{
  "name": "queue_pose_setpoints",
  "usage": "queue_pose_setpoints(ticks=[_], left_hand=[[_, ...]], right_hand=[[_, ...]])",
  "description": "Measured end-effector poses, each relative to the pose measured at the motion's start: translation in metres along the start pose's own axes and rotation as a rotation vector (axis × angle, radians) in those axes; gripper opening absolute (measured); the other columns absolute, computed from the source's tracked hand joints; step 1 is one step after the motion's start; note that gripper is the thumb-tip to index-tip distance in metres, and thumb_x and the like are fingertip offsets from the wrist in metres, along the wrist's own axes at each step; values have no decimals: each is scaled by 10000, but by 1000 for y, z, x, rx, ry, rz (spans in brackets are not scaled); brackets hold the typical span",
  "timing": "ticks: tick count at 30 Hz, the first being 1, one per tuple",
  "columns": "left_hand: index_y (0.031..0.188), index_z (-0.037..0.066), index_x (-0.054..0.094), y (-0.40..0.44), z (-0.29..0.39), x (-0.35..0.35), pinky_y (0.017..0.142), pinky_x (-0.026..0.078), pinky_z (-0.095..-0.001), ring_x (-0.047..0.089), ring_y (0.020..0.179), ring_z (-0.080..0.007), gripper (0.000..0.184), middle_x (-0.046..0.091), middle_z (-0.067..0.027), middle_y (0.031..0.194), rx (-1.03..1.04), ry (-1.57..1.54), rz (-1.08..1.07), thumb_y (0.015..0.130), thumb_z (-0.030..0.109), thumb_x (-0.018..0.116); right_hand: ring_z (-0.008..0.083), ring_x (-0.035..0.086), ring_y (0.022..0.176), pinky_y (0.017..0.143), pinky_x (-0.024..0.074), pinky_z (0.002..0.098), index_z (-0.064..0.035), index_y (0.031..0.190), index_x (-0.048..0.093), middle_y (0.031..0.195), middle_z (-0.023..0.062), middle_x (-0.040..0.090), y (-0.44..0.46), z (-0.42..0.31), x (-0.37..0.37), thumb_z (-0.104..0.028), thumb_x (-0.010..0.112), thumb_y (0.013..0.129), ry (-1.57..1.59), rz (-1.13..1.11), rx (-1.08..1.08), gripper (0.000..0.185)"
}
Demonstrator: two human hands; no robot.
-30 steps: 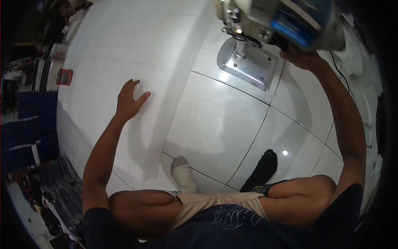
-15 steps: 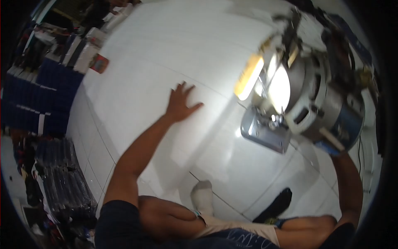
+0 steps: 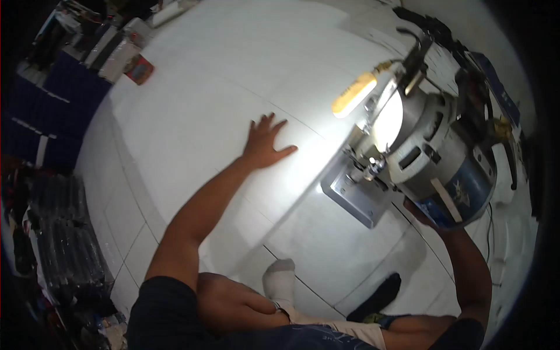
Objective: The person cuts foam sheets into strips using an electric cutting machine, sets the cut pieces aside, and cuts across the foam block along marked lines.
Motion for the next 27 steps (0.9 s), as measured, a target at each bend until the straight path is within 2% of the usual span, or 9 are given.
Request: queue_pose_setpoints(ticks=[6, 13, 18, 23, 27], left_hand=[[1443, 124, 384, 3, 1, 6, 1155, 91, -568, 176, 1434, -406, 828, 249, -232, 1527, 16, 18, 51, 812, 600, 631], [1423, 115, 418, 11, 8, 3, 1157, 96, -563, 171, 1441, -384, 805, 263, -234, 1516, -74, -61, -26, 817, 604, 622], [1419, 150, 437, 16, 40, 4, 1155, 104, -571, 183, 1439, -382, 832, 284, -215, 1515, 56, 46, 45, 788, 663, 610], [1433, 186, 429, 15, 42, 29, 1158, 97, -569, 188, 1438, -381, 892, 286, -201, 1519, 81, 61, 66, 745, 728, 596], [1429, 202, 439, 9, 47, 28, 1164, 95, -557, 199, 1438, -364, 898, 302, -181, 1517, 89, 15, 163, 730, 742, 598]], right_hand=[[190, 509, 1004, 905, 423, 393, -105, 1133, 562, 1096, 42, 555, 7, -4, -3, -390, 642, 870, -29, 32, -22, 397], [160, 551, 929, 857, 461, 378, -111, 1083, 586, 1027, 17, 586, 10, -7, 0, -376, 651, 871, -52, 65, -62, 346], [138, 580, 875, 823, 489, 367, -116, 1048, 603, 977, -1, 608, 13, -17, 7, -365, 657, 871, -64, 82, -96, 311], [116, 610, 821, 788, 516, 356, -120, 1013, 620, 927, -18, 631, 14, -24, 11, -355, 664, 872, -136, 74, -150, 277], [148, 622, 763, 763, 533, 347, -107, 970, 623, 869, 1, 634, 13, -30, 16, -350, 662, 873, 153, 150, -171, 265]])
Point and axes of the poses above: each hand's wrist, its own y-axis towards the middle knuckle, its own x-axis out of the palm, z = x × y, the point moved 8 cm from there along y, towards the middle knuckle
